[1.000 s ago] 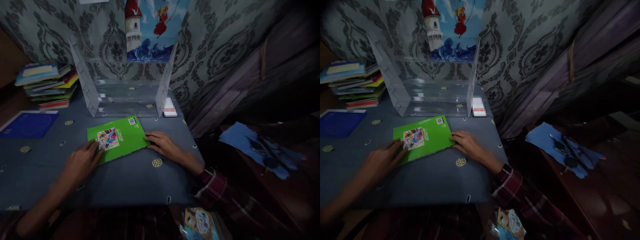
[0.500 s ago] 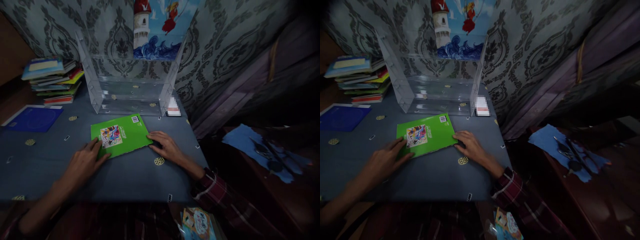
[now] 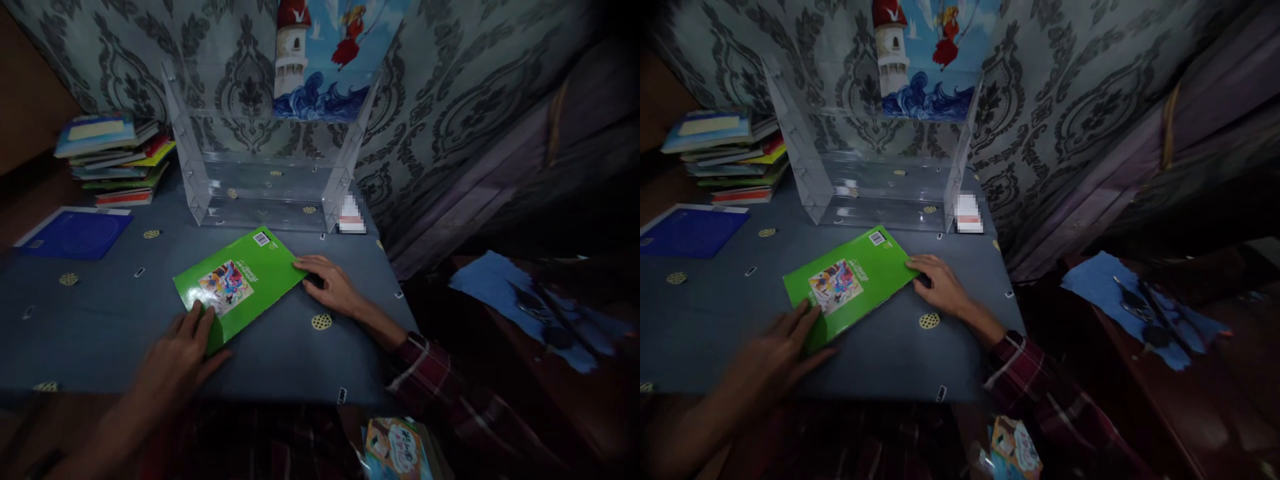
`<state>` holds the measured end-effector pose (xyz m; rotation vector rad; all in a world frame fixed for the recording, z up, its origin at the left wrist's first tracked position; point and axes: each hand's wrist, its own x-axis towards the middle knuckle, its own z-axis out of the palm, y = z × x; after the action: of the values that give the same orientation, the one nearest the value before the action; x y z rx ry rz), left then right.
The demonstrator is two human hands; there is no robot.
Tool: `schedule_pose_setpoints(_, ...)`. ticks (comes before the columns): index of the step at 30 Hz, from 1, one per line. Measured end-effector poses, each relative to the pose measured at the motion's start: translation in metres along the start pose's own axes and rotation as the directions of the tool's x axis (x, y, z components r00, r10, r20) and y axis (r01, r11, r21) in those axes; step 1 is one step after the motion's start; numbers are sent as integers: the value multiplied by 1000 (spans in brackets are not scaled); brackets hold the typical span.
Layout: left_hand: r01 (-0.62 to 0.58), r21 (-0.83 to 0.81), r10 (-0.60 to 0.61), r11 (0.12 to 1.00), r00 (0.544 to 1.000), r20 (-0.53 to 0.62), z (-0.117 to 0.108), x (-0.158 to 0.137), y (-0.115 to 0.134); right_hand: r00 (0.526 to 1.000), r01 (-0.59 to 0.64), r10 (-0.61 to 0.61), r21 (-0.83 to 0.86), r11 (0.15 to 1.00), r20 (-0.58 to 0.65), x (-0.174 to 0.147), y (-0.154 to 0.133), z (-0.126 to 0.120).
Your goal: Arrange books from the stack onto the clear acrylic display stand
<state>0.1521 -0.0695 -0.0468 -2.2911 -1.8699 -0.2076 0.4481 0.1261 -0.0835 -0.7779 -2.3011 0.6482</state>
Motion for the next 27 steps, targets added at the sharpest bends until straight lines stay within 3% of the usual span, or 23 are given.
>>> schedule_pose_setpoints(7, -113, -10, 114, 994, 991, 69, -10, -17, 23, 999, 38, -39, 6, 999, 34, 44, 25, 14)
schedule_pose_setpoints(14, -138, -11, 138, 990, 990, 11, -12, -7, 30, 1000, -2, 0, -136, 991, -15, 59, 29, 32)
schedule_pose_setpoints(17, -127, -30, 127, 991, 992, 5, -13, 0, 30, 999, 13, -20, -207, 978, -32, 48, 18, 36)
schedule_pose_setpoints(20, -182, -71, 179, 981, 983, -46, -9, 6, 27, 996, 91, -87, -221, 971, 29, 33, -4, 39)
schedule_pose_setpoints(23, -252, -125, 240, 960, 965, -109, -3, 10, 23, 980, 189, -174, -194, 963, 95, 16, -31, 42)
schedule_pose_setpoints(27, -257, -176, 242, 950, 965, -100, 4, 12, 16, 953, 280, -264, -100, 955, 151, -3, -59, 43)
